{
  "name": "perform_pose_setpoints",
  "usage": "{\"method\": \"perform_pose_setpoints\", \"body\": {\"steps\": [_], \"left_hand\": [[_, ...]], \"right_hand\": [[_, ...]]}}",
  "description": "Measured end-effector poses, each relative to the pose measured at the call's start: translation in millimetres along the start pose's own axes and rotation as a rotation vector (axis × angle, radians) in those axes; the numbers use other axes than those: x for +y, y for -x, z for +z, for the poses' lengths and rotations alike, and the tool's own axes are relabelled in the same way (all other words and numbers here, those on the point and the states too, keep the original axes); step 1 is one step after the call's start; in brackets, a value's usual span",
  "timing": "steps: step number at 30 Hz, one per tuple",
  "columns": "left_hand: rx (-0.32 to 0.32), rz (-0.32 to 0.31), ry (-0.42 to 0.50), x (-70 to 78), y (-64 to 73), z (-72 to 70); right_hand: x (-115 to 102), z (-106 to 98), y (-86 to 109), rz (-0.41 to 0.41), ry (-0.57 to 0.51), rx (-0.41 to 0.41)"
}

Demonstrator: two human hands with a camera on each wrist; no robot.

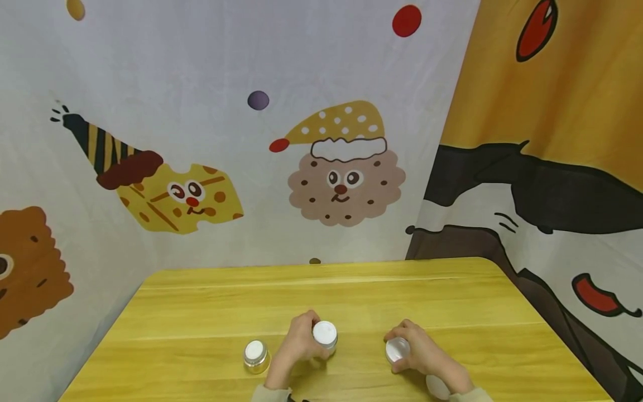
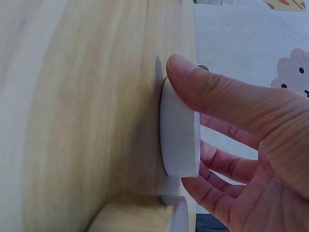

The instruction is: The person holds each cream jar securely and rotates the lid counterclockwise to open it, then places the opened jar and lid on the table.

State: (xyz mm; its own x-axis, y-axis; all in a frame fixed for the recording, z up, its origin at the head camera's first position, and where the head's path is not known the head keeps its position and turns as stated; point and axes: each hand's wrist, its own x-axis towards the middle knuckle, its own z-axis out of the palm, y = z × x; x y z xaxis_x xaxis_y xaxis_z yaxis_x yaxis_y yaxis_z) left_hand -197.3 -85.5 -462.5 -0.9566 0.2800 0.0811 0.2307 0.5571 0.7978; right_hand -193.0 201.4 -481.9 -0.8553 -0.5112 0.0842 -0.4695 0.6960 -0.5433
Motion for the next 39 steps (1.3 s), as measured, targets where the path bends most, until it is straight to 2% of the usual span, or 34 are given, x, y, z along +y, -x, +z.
{"method": "perform_pose_setpoints", "body": {"steps": [8,17,30,36,39], "left_hand": [[-0.019,-0.042,-0.02,-1.8,-0.3,0.1],[-0.013,-0.051,-0.038,-8.7,2.9,1.5],[0.03,-0.056,-0.072,-9.3,3.8,6.8],[0.008,-0.059,-0.1,-9.3,2.8,6.0],[-0.021,-0.044,-0.082,-8.8,4.2,2.9]], "right_hand": [[-0.1,1.3,-1.5,-0.006,0.015,0.002],[-2.4,3.2,-0.3,-0.002,0.005,-0.005],[-2.5,4.0,-4.9,0.039,-0.028,0.008],[-6.2,5.9,-4.5,0.041,-0.009,0.013],[-7.3,8.0,-3.6,0.046,0.002,0.007]]}}
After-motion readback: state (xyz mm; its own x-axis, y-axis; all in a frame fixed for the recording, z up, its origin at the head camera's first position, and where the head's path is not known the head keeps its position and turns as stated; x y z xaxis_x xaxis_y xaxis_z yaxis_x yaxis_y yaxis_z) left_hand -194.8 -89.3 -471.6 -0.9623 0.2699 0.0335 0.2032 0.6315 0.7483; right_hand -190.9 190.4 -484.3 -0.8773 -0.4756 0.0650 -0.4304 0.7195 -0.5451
